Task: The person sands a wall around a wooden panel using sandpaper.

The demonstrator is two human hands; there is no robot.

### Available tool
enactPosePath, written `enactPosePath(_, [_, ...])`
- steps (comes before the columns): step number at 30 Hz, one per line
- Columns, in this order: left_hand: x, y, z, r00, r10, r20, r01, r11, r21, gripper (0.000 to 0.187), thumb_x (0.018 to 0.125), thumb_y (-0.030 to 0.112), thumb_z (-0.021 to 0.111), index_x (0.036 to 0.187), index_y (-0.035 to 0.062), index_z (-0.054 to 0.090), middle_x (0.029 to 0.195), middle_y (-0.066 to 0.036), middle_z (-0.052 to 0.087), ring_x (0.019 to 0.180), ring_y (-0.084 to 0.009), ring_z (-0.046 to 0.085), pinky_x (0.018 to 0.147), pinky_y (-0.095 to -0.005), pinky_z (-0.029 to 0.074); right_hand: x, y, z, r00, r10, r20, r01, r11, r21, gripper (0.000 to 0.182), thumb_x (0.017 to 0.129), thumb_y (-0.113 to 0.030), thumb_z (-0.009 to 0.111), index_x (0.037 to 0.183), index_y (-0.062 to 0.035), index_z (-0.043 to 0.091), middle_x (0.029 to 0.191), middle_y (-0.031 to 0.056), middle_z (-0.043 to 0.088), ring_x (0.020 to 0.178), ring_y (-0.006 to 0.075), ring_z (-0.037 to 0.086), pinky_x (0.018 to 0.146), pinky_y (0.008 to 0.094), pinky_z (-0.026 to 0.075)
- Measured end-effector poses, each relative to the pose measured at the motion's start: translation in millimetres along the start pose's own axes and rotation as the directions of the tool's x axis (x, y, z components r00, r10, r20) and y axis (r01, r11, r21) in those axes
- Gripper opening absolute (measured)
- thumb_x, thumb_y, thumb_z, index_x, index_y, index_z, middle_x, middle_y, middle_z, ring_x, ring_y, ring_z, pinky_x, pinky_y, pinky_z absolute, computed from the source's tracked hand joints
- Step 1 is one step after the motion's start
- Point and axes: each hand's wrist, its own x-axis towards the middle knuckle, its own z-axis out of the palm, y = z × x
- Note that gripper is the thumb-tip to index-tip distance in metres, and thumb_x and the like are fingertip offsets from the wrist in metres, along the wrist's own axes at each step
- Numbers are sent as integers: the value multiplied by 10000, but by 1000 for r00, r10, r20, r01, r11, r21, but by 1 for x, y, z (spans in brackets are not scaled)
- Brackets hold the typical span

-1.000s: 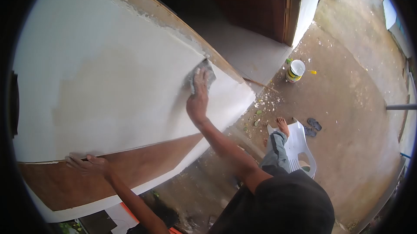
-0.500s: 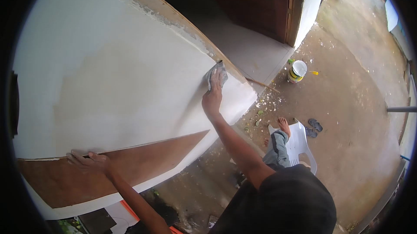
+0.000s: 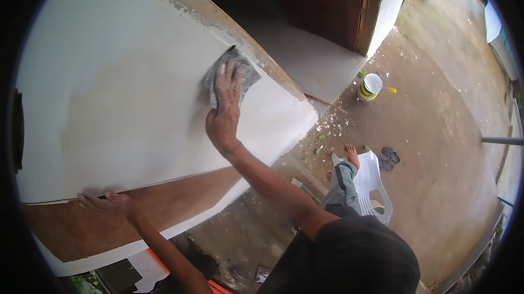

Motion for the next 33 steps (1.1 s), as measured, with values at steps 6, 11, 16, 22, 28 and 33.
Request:
enactPosePath(6, [-1, -1, -3, 1000, 1, 13, -1, 1000, 24, 587, 1103, 459, 269, 1499, 47, 401, 1554, -219, 395, 1433, -472, 367, 1133, -626, 328, -39, 130, -23, 956, 291, 25, -288, 953, -91, 831, 760, 243, 350, 1558, 10, 327, 1629, 217, 304, 1532, 360, 238, 1251, 395, 234])
enactPosePath(11, [-1, 3, -4, 1000, 5, 24, -5, 1000, 2, 591, 1103, 459, 268, 1498, 40, 402, 1551, -212, 406, 1435, -467, 370, 1122, -616, 341, -3, 42, -9, 994, 108, -22, -108, 994, -25, 857, 698, 265, 367, 1506, -10, 438, 1608, 198, 355, 1526, 395, 237, 1260, 445, 210])
enactPosePath(16, [10, 7, -5, 1000, 17, 10, -17, 1000, 15, 603, 1104, 469, 258, 1498, 36, 401, 1558, -207, 399, 1442, -467, 362, 1118, -608, 341, -15, 148, -26, 953, 294, -79, -293, 956, 15, 833, 708, 247, 375, 1493, -18, 465, 1587, 198, 395, 1503, 365, 313, 1246, 440, 253])
enactPosePath(22, [8, 12, -9, 999, -13, 36, 11, 999, 38, 602, 1106, 466, 246, 1490, 32, 409, 1556, -212, 399, 1439, -460, 367, 1121, -606, 340, 2, 39, -19, 999, -46, 15, 47, 997, -68, 855, 729, 247, 370, 1533, -42, 406, 1618, 212, 329, 1523, 394, 244, 1246, 443, 239])
enactPosePath(28, [2, 2, -5, 999, -24, 37, 21, 998, 67, 586, 1106, 454, 260, 1497, 40, 399, 1556, -207, 403, 1440, -452, 370, 1124, -594, 342, -19, 130, -33, 801, 595, 60, -598, 792, 121, 761, 846, 176, 349, 1578, -26, 297, 1633, 206, 305, 1513, 319, 303, 1227, 344, 267])
enactPosePath(33, [3, 6, -3, 1000, 15, -2, -15, 999, 32, 595, 1101, 457, 267, 1485, 30, 421, 1545, -212, 418, 1431, -460, 379, 1111, -601, 361, -5, 11, -9, 998, 45, 47, -47, 998, 40, 838, 753, 250, 353, 1548, -14, 361, 1634, 219, 293, 1546, 382, 176, 1255, 448, 190])
